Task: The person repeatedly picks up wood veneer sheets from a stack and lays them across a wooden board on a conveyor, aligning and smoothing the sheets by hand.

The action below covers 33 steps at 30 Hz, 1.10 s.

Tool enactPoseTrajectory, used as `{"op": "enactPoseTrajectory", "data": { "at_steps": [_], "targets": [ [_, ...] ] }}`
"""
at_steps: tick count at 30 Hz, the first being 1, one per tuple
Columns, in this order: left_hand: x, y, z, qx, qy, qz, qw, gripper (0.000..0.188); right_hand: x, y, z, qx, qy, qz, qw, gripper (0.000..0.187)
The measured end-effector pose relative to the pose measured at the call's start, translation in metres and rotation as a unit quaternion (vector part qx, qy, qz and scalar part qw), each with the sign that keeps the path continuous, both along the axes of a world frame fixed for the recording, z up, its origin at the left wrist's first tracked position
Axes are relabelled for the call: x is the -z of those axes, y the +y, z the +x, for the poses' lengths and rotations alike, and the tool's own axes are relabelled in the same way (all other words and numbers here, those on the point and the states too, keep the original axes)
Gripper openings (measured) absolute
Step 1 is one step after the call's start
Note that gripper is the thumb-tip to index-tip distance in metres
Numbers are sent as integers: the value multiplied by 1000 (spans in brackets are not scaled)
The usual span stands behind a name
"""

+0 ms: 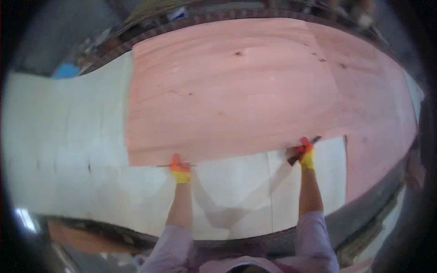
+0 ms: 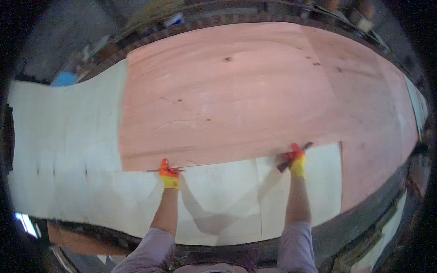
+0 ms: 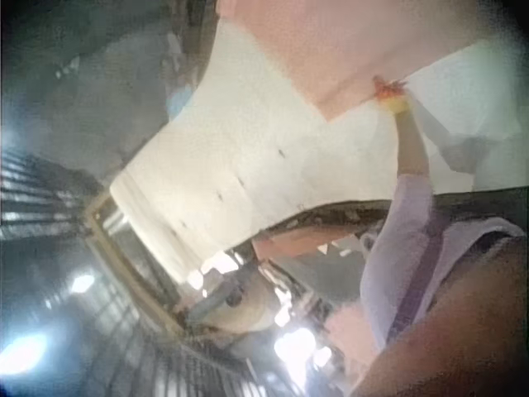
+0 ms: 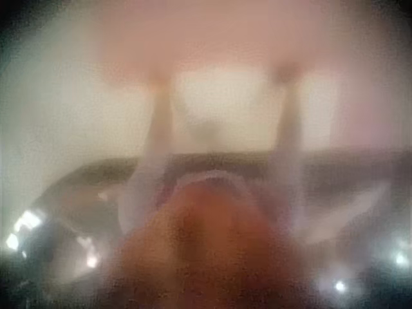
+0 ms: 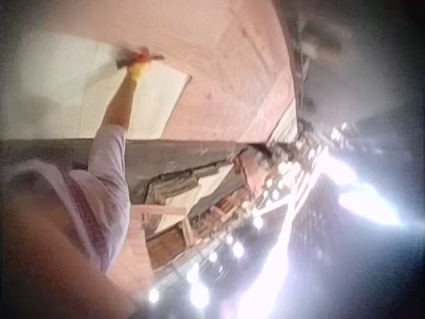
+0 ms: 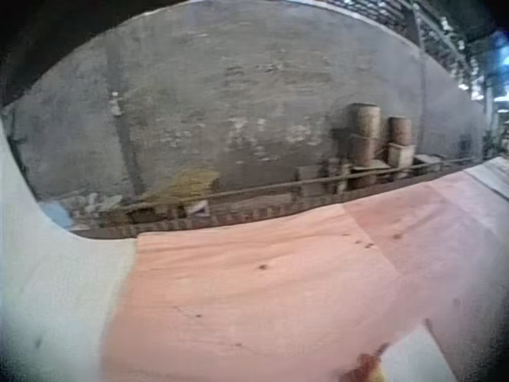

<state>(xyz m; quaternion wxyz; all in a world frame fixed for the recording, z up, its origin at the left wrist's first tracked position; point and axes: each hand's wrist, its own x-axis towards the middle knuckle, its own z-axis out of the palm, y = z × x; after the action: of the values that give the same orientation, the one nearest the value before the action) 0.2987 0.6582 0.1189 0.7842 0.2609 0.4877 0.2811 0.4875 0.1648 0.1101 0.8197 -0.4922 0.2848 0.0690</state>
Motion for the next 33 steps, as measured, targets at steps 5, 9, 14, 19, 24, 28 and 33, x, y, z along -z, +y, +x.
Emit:
{"op": "enactPoseTrajectory", "data": {
  "at_steps": [5,9,14,19,24,28,33],
  "targets": [
    [88,38,-16,-27,4,4,1000,12,-23,14,5,-15,-2,15,1000,12],
    [130,39,-4,50,48,110,992,17,-35,9,-2,-50,-5,-28,998,16],
    [148,100,-25,69,13,288,955,27,-42,56,-47,-185,-32,-72,980,27],
    [-13,15,-41,298,146,136,933,43,-39,65,-222,-311,36,-166,935,82],
    [-73,12,-267,-36,32,121,992,30,-61,113,-335,-371,-4,-341,864,80],
    [19,33,-504,-193,292,320,880,25,-66,136,-382,-375,82,-275,881,42],
    [-54,108,-623,-342,294,354,820,76,-75,191,-491,-408,97,-260,870,27]
  ]
}}
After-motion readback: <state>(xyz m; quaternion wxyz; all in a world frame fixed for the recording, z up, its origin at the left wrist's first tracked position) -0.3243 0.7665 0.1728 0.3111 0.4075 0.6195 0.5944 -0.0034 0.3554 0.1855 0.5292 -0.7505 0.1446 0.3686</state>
